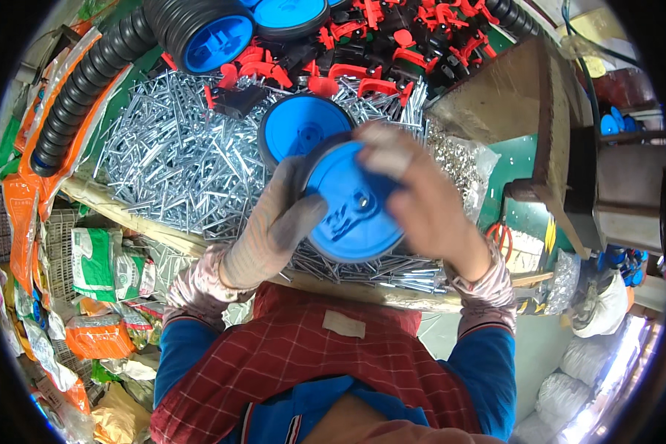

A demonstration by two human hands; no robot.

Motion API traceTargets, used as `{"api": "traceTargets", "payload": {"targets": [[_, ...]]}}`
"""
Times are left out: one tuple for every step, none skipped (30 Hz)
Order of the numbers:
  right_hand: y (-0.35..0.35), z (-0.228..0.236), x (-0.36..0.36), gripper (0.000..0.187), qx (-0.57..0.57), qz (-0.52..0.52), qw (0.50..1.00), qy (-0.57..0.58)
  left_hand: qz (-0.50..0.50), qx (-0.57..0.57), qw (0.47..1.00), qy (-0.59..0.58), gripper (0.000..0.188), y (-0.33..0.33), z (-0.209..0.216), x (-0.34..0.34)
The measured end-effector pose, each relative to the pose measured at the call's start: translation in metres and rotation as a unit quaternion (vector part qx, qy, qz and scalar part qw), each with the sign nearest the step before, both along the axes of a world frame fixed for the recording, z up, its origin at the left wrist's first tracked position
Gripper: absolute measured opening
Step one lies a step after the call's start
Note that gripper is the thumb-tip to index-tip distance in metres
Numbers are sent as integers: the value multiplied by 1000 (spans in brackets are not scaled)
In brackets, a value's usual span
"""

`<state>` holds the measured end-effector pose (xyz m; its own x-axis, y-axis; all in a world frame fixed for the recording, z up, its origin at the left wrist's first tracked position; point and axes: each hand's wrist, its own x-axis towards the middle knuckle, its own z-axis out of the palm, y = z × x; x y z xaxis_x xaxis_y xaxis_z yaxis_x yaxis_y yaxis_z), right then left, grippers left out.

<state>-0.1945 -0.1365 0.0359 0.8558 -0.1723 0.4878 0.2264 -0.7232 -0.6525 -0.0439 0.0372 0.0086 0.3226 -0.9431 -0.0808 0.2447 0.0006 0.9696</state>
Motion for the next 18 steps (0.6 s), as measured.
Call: {"api": "traceTargets", "payload": {"targets": [[-16, 0, 3, 32, -20, -99, 995, 8, -12, 6, 1000, -11, 47, 5, -2, -1], [-45, -16, 9, 29, -114, -172, 978, 22, -23, 12, 999, -24, 50, 9, -3, -2], [-76, -42, 21, 28, -197, -241, 950, 37, -45, -1, 998, -50, 52, 16, -6, -6], [-96, -66, 29, 30, -261, -291, 919, 52, -65, -14, 995, -75, 54, 22, -10, -9], [-116, -92, 34, 34, -326, -323, 883, 101, -60, -6, 983, -176, 54, 27, -18, -13], [-124, -107, 40, 35, -332, -329, 875, 130, -37, -65, 941, -329, 58, 24, -24, -14], [-128, -114, 45, 37, -340, -335, 865, 157, -50, -38, 919, -388, 61, 25, -22, -18], [-130, -119, 45, 38, -347, -342, 853, 185, -64, -12, 893, -445, 63, 27, -21, -21], [-128, -117, 45, 38, -333, -359, 852, 183, -57, 6, 887, -459, 62, 30, -21, -21], [-125, -116, 43, 38, -319, -377, 850, 181, -51, 23, 880, -471, 62, 33, -23, -22], [-121, -114, 38, 37, -304, -396, 847, 180, -46, 39, 873, -483, 62, 36, -25, -22], [-111, -107, 32, 35, -259, -393, 873, 125, -54, 28, 877, -477, 58, 40, -32, -20], [-95, -93, 22, 33, -208, -387, 896, 69, -62, 19, 879, -472, 55, 44, -38, -17], [-78, -77, 16, 31, -160, -373, 914, 11, -63, 10, 882, -466, 51, 50, -43, -15], [-62, -66, 3, 29, 25, -320, 947, 24, -52, -35, 911, -409, 40, 50, -43, -16], [-46, -56, -9, 29, 208, -255, 944, 36, -57, -32, 939, -339, 38, 51, -47, -18], [-27, -45, -16, 27, 329, -214, 919, 43, -64, -30, 961, -267, 38, 51, -53, -19], [-12, -39, -22, 28, 383, -182, 904, 52, -60, -15, 985, -161, 40, 51, -53, -24]]}}
